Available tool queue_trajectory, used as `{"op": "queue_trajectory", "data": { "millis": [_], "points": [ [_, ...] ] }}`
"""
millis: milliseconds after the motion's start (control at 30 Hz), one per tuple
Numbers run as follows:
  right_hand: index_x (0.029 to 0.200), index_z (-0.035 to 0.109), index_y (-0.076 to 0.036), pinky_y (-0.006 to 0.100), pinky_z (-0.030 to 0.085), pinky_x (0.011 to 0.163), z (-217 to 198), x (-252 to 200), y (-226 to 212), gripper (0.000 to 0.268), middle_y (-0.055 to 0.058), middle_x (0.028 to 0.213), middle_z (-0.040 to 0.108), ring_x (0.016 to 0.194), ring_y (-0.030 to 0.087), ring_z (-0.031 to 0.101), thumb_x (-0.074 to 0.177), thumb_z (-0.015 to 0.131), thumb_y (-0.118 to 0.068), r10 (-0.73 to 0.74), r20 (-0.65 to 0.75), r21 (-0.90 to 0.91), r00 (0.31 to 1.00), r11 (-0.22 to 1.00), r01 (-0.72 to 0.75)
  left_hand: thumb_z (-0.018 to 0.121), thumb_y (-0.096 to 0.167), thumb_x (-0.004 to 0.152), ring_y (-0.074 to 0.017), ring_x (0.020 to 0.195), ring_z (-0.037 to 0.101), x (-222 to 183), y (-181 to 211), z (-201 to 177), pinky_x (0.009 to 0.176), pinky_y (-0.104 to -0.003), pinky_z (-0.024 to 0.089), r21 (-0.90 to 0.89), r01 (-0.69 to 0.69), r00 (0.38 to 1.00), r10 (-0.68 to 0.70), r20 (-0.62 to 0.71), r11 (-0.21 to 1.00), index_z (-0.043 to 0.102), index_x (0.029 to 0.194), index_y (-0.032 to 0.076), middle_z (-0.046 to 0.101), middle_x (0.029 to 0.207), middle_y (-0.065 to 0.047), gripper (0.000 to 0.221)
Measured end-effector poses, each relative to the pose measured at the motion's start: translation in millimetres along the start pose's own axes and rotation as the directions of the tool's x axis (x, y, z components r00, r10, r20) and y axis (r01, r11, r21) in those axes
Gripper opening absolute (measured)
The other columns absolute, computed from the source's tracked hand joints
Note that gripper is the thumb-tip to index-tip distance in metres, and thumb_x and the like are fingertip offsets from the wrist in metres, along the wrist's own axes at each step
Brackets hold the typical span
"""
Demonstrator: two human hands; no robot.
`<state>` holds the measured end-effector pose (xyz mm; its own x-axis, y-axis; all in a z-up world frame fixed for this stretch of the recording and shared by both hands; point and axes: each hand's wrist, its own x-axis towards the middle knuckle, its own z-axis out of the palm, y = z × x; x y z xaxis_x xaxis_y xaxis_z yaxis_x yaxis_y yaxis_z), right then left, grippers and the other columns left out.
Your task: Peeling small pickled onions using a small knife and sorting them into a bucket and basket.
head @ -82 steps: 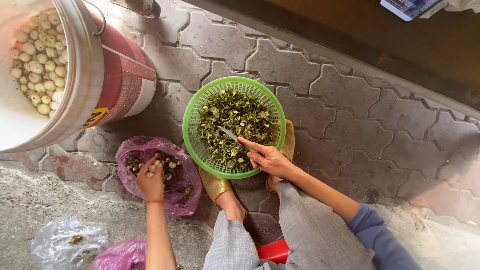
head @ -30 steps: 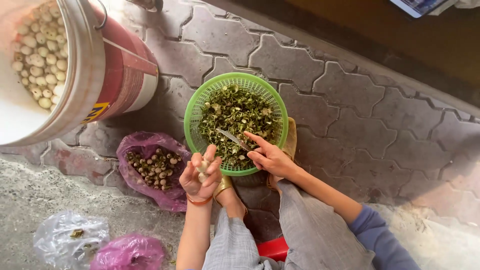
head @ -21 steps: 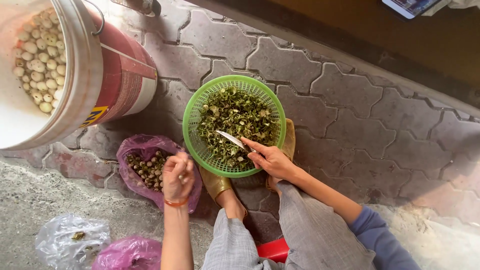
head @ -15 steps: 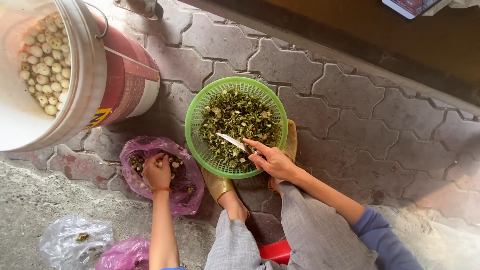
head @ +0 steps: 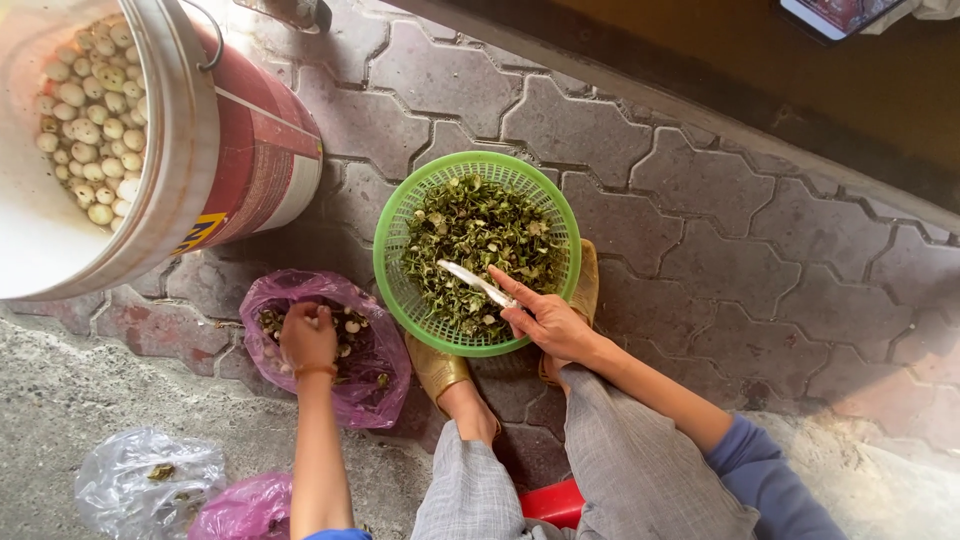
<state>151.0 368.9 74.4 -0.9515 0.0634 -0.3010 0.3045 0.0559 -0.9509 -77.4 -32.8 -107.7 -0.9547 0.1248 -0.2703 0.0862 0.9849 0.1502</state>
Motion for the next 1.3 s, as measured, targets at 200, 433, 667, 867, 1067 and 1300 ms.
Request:
{"op": "queue_trajectory", "data": {
  "millis": [200, 433, 667, 867, 1067, 1300],
  "points": [
    [0.157, 0.046, -0.023, 0.037, 0.06, 0.071, 9.3, 0.8, 11.7, 0.051, 0.005, 0.062, 0.069, 0.052, 0.015, 0.061, 0.107, 0.051, -0.022, -0.02, 0.025, 0.128, 0.999, 0.992, 0.017, 0.062, 0.008, 0.098, -0.0018, 0.063, 0.062, -81.9, 109.2, -107.5, 0.045, -0.008, 0.037, -0.965, 0.238, 0.969, -0.094, 0.228, 0.106, 0.067, 0.121, 0.014, 0.071, 0.096, -0.001, 0.025],
    [0.163, 0.03, -0.016, 0.02, 0.043, 0.041, 19.1, 1.8, -11.5, 0.06, 0.008, 0.06, 0.064, 0.044, 0.01, 0.049, 0.107, 0.049, -0.016, -0.056, 0.254, 0.502, 0.966, 0.861, -0.082, 0.069, 0.003, 0.093, -0.0107, 0.052, 0.062, -136.6, 214.6, -77.3, 0.035, -0.014, 0.037, -0.811, 0.466, 0.866, 0.37, 0.336, -0.355, 0.069, 0.106, 0.008, 0.073, 0.089, -0.012, 0.014],
    [0.159, 0.037, -0.011, 0.02, 0.039, 0.038, 20.2, 1.6, -8.2, 0.058, 0.009, 0.057, 0.062, 0.042, 0.009, 0.047, 0.104, 0.055, -0.011, -0.099, 0.153, 0.531, 0.983, 0.847, 0.003, 0.072, 0.003, 0.091, -0.0169, 0.055, 0.066, -158.2, 234.3, -35.8, 0.037, -0.015, 0.038, -0.775, 0.511, 0.838, 0.416, 0.354, -0.371, 0.066, 0.109, 0.003, 0.077, 0.098, -0.021, 0.019],
    [0.155, 0.045, -0.004, 0.02, 0.04, 0.043, 17.7, 1.4, -18.2, 0.058, 0.008, 0.054, 0.062, 0.043, 0.011, 0.05, 0.1, 0.063, -0.013, -0.173, 0.067, 0.45, 0.983, 0.884, 0.124, 0.073, 0.002, 0.091, -0.0163, 0.05, 0.064, -161.4, 252.7, -64.3, 0.037, -0.014, 0.038, -0.67, 0.583, 0.807, 0.425, 0.41, -0.46, 0.068, 0.101, 0.005, 0.075, 0.087, -0.02, 0.012],
    [0.139, 0.064, -0.007, 0.021, 0.037, 0.044, 15.9, 4.4, -17.8, 0.048, 0.007, 0.048, 0.056, 0.042, 0.012, 0.046, 0.093, 0.074, -0.019, -0.276, -0.076, 0.176, 0.958, 0.942, 0.285, 0.072, 0.002, 0.092, -0.0117, 0.047, 0.061, -171.3, 252.9, -75.0, 0.038, -0.013, 0.038, -0.609, 0.603, 0.797, 0.41, 0.442, -0.515, 0.068, 0.093, 0.001, 0.068, 0.068, -0.013, 0.005],
    [0.136, 0.066, -0.009, 0.023, 0.041, 0.045, 10.4, 6.4, -64.4, 0.046, 0.011, 0.051, 0.06, 0.04, 0.016, 0.051, 0.092, 0.076, -0.019, -0.34, -0.134, 0.032, 0.931, 0.937, 0.347, 0.073, 0.0, 0.091, -0.0185, 0.049, 0.063, -172.6, 252.4, -71.0, 0.039, -0.015, 0.04, -0.586, 0.606, 0.795, 0.421, 0.436, -0.538, 0.068, 0.101, 0.0, 0.066, 0.067, -0.017, 0.011]
  ]
}}
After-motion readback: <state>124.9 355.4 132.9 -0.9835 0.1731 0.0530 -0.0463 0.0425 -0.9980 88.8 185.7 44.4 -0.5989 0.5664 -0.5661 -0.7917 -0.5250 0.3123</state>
